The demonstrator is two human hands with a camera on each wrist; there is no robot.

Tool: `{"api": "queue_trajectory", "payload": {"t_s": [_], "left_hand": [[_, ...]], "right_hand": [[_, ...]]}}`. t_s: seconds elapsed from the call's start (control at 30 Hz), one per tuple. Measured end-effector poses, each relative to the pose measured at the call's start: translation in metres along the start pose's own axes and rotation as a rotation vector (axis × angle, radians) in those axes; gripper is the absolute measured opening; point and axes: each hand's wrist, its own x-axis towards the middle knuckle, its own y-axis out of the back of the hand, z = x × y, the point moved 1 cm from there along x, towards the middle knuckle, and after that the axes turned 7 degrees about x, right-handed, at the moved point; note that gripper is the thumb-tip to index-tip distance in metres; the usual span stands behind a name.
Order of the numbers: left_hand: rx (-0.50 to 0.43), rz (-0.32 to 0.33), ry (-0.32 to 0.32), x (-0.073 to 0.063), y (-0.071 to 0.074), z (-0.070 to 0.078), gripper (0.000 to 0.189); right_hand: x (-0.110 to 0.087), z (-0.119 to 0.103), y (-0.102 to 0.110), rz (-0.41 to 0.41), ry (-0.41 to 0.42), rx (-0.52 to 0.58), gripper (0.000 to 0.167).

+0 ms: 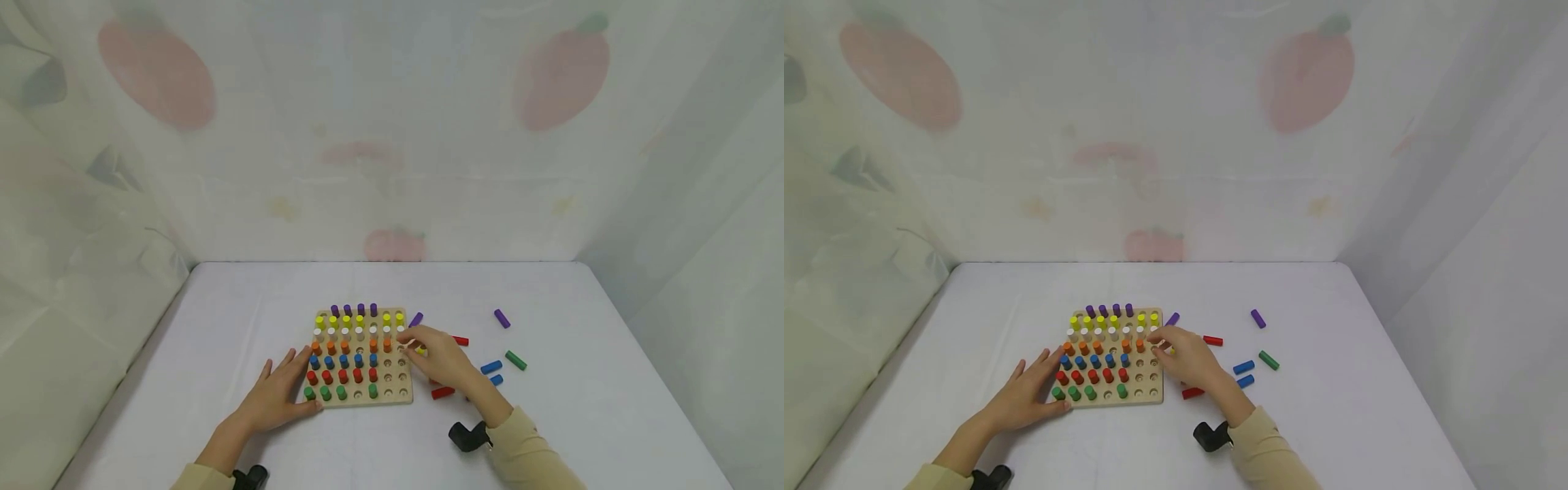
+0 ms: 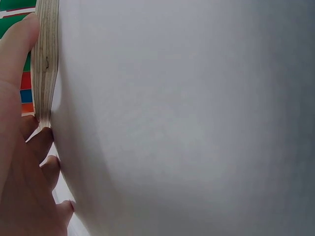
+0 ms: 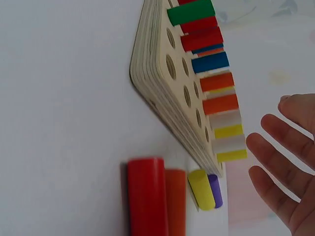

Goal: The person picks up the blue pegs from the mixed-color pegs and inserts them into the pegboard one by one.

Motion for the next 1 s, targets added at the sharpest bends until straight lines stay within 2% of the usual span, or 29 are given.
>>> {"api": "queue_trajectory", "payload": {"t_s": [0.33, 0.67, 1.0], "left_hand": [[0.002, -0.015, 0.013, 0.002, -0.003, -0.003, 0.108], [-0.006, -0.018, 0.012, 0.002, -0.002, -0.003, 0.108], [-0.006, -0.007, 0.005, 0.001, -0.001, -0.002, 0.108]], "right_hand": [[-0.018, 0.014, 0.027, 0.023, -0.002, -0.091, 0.027], [-0.038, 0.034, 0.049, 0.059, -0.003, -0.099, 0.029], [-0.06, 0.049, 0.066, 0.083, -0.087, -0.155, 0.033]]}}
